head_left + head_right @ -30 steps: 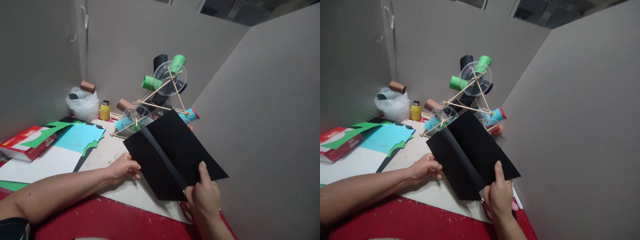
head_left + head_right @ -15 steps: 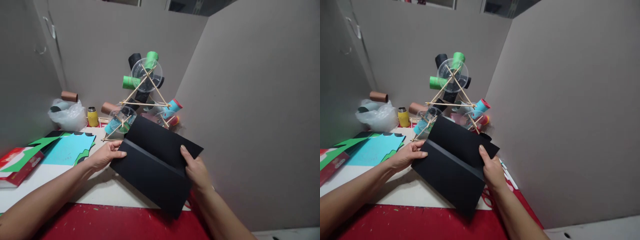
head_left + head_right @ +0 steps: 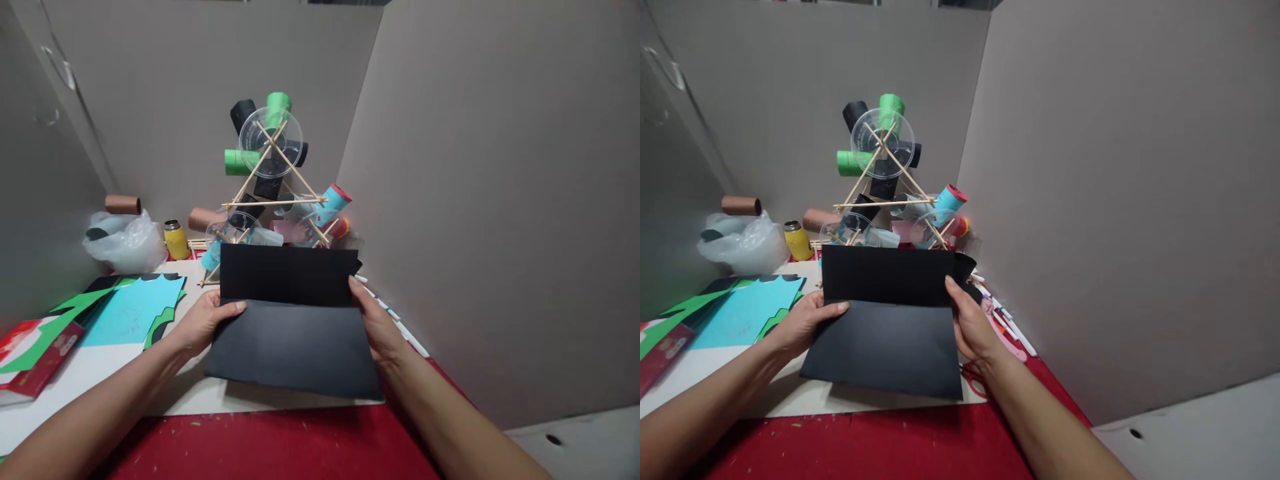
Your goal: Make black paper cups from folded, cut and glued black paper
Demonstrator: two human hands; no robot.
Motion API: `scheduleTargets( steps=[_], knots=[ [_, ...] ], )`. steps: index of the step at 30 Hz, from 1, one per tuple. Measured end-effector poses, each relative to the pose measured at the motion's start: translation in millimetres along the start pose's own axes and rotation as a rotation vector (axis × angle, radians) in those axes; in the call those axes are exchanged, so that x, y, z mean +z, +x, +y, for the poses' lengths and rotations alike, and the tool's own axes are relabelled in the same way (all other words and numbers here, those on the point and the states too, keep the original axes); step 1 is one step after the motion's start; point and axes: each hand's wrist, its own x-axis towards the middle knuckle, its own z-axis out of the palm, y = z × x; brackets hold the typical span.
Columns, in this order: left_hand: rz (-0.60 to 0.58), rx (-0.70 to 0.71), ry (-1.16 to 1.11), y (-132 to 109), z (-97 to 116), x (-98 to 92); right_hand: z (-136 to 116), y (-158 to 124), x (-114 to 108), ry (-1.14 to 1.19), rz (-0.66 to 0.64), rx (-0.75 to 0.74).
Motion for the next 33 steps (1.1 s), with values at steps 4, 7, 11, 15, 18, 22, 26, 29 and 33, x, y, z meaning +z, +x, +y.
scheduleTargets(
  steps=[4, 7, 11, 15, 18, 22, 26, 29, 33],
  knots=[
    [0.168, 0.087, -0.057, 1.7, -0.1, 3.9, -3.1, -0.2, -4.7, 0.047, -0.072, -0.013],
    [0.239, 0.149, -0.083, 2.8, -1.1, 6.1, -5.1, -1.6, -3.5, 0.036, -0.11, -0.014],
    [0.259, 0.19, -0.052, 0.7, -3.9, 8.7, -5.0, -1.9, 0.6, -0.024, -0.131, 0.042],
    [0.203, 0.156, 0.017, -4.1, -7.2, 9.5, -2.1, 0.0, -0.3, -0.06, -0.09, 0.099],
    [0.203, 0.123, 0.085, -6.8, -6.4, 10.8, -0.6, 0.5, -2.3, -0.09, -0.045, 0.107],
    [0.208, 0.103, 0.065, -9.4, 0.4, 15.9, 0.0, 0.4, -3.4, -0.122, -0.022, 0.083],
    [0.21, 0.105, 0.088, -16.0, 1.9, 12.0, -1.5, -0.5, -6.5, -0.161, -0.046, 0.062],
    [0.255, 0.083, 0.207, -27.5, -3.9, 0.0, -1.8, -2.9, -8.5, -0.221, -0.089, 0.064],
    [0.247, 0.041, 0.269, -50.9, -8.3, -8.5, 3.6, -7.3, -0.6, -0.351, -0.219, 0.096]
  ],
)
